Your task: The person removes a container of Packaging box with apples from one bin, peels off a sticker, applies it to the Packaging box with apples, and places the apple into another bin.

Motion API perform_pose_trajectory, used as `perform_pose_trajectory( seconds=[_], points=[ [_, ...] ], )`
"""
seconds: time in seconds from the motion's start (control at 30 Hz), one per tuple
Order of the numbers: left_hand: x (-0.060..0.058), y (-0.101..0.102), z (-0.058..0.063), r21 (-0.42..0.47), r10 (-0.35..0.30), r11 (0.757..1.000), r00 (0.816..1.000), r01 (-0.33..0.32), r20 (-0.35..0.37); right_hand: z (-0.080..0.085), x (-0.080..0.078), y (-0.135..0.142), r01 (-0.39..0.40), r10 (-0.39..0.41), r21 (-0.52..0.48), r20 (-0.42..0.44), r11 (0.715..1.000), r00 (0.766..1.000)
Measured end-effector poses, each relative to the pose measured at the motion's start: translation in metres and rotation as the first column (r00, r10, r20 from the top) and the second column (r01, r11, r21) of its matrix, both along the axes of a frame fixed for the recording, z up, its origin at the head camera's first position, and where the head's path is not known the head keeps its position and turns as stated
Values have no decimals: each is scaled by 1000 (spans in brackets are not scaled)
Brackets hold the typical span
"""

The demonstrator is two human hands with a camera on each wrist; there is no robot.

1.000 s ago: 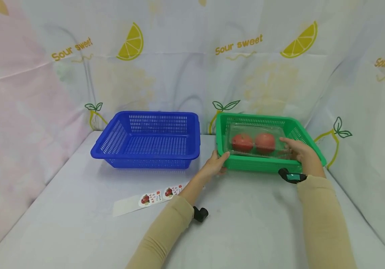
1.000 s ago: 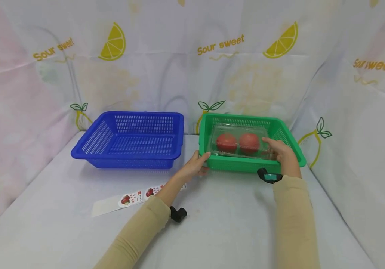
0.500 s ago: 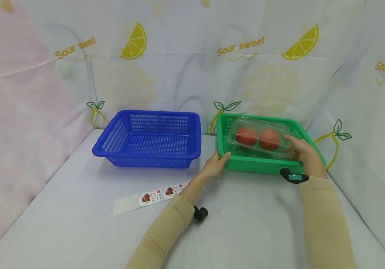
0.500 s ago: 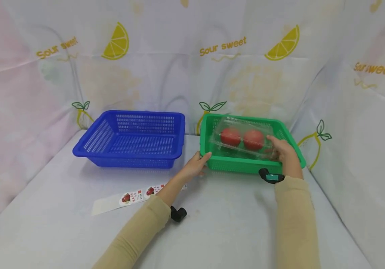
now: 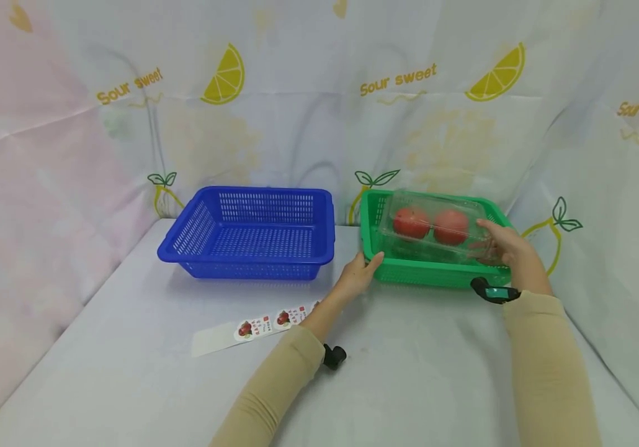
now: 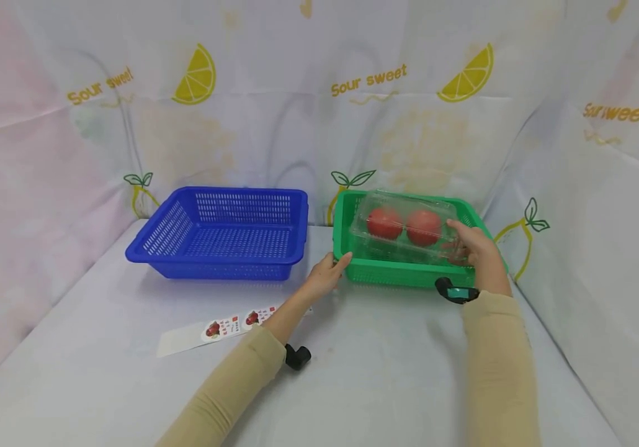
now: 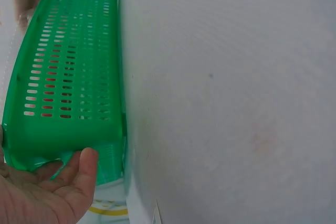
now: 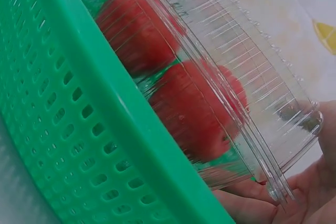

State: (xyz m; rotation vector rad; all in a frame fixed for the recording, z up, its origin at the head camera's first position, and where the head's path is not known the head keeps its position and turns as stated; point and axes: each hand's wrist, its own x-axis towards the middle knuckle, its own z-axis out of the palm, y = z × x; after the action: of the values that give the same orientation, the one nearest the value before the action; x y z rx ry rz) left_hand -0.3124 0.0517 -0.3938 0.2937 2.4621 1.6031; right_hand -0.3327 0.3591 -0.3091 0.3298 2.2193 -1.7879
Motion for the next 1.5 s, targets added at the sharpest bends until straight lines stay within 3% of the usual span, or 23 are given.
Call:
perform_pose_trajectory(
  seconds=[0.13,0.3,0.6,0.77,0.93,1.13,1.27,1.4,1.5],
  points=[
    [1,0,-1,-5,-1,1000,1000,1,-1,5,3,-1,-5,7,-54,34,999,999],
    [1,1,-2,-14,-4,1000,1000,3,-15,9,5,-1,-18,19,-53,15,998,1000],
    [2,0,3,-60,43,997,996,-48,-80,23,8,-11,-31,31,-109,-6,993,1000],
    [2,1,5,-44,37,998,995,-41,-88,27,9,-19,-31,28,-69,-39,997,999],
    [2,2,6,-24,31,999,998,-32,-54,29,9,-24,-63,61,-27,-75,998,995],
    [0,0,9,-32,7,999,999,-8,-42,39,11,-32,-83,79,-61,-76,995,994],
    [-1,-1,10,-15,31,999,999,-31,-41,45,14,-37,-97,92,-62,-77,993,993],
    [2,-5,16,-5,60,998,998,-60,-1,48,18,-40,-104,100,-53,-78,993,992],
    [4,-10,24,24,44,999,998,-45,34,50,22,-42,-111,108,-31,-74,993,991]
  ],
)
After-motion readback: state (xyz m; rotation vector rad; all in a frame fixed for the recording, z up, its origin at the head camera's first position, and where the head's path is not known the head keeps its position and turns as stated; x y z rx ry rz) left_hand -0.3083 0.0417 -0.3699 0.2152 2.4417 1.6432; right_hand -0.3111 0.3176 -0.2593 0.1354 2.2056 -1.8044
